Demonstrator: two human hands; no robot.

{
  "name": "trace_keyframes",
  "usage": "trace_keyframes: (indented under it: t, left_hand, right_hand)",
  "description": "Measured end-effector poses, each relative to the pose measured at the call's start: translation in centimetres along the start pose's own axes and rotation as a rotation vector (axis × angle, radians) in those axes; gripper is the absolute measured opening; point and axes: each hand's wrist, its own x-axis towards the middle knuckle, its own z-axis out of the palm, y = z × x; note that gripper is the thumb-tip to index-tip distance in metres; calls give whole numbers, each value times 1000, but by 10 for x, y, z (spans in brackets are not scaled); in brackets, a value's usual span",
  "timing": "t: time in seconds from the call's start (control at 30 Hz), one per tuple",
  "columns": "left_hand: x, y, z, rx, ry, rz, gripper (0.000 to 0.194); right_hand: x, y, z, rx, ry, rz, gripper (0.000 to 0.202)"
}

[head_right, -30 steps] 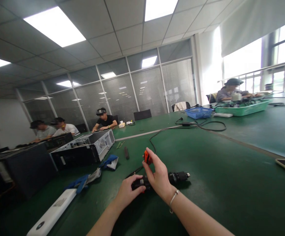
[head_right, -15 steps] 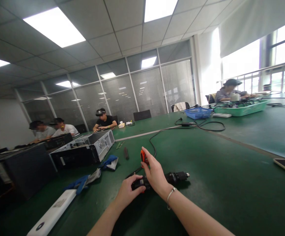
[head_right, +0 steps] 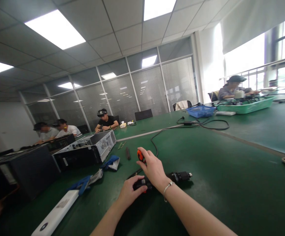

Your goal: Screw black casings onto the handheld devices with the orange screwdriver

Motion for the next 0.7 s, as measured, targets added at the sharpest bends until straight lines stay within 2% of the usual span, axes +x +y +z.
trace_keyframes:
  t: [0.3,0.43,0.53,0.7]
  left_hand:
    - [0,-4,3,2,11,27,37]
    - [-1,-3,1,2,16,29,39]
    - [-2,-1,0,-3,17,10,41]
    - [-1,0,0,-6,8,-13,42]
  right_hand:
    - [-11,-1,4,66,3,-62,58]
    - [-12,-3,2,100,58,-101,55]
    - [-10,-2,1,128,103,-86,54]
    - [-8,5,3,147,81,-26,54]
